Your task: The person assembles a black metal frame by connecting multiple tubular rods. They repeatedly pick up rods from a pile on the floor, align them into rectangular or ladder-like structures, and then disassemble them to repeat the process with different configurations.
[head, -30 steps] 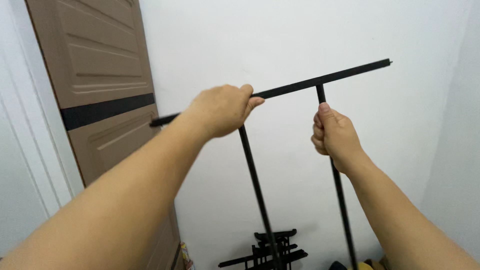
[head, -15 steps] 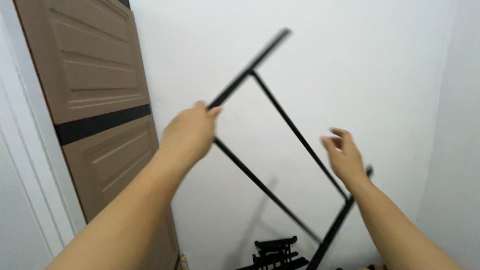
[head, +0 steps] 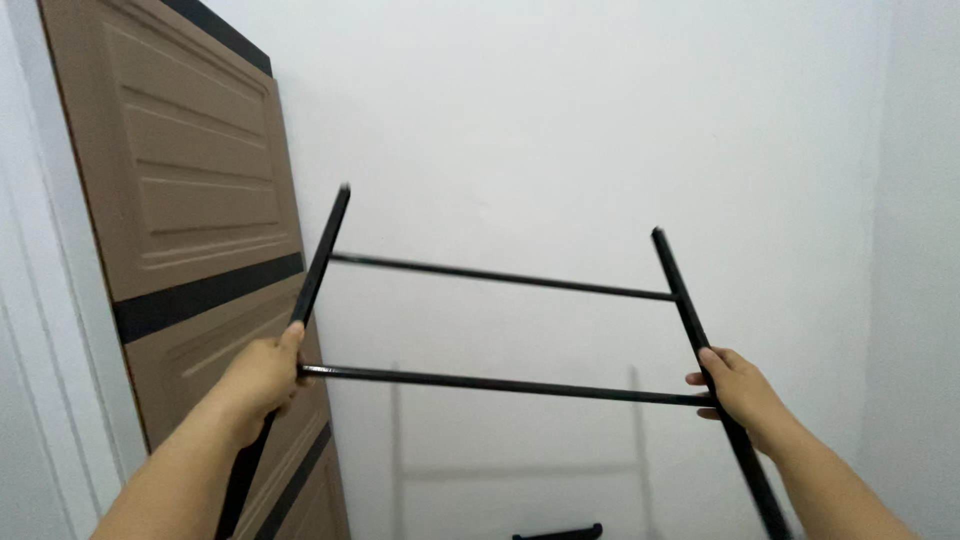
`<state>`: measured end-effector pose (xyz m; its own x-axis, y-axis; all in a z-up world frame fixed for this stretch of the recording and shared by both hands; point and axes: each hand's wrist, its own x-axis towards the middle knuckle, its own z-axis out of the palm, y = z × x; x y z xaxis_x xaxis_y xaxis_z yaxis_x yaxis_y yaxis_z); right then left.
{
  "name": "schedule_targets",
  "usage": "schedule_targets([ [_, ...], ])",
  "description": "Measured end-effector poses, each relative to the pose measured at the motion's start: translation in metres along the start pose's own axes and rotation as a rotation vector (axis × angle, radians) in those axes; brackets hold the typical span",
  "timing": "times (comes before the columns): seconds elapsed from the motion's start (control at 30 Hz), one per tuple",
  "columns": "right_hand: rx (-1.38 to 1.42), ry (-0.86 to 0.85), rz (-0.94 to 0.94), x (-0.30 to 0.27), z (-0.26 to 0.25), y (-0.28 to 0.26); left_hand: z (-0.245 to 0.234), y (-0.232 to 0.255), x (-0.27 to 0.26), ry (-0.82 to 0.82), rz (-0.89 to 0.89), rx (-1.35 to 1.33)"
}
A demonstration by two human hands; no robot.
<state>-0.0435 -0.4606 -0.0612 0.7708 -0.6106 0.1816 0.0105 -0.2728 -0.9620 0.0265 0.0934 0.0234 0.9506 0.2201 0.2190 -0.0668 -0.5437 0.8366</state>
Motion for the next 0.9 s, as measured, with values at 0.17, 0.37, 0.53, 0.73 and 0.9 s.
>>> schedule_targets([
  [0.17,-0.135,-0.135,0.100,0.007,-0.019,-0.026,-0.037,0.000,-0.006,-0.238,-0.267,-0.187],
  [0.37,-0.065,-0.394,0.157,0.023,-0.056,-0.039,-0.064,-0.008,-0.003,-0.368,-0.178,-0.081],
  [0.53,-0.131,-0.237,0.216,0.030,-0.059,-0.075,-0.044,-0.026,0.026,-0.359,-0.106,0.061],
  [0.73,-0.231,-0.179,0.142,0.024,-0.057,-0.086,-0.034,-0.022,0.027,-0.222,0.039,0.242],
  [0.9,-0.214,-0.197,0.153,0.024,-0.051,-0.088,-0.047,-0.009,0.015,-0.167,0.094,0.554],
])
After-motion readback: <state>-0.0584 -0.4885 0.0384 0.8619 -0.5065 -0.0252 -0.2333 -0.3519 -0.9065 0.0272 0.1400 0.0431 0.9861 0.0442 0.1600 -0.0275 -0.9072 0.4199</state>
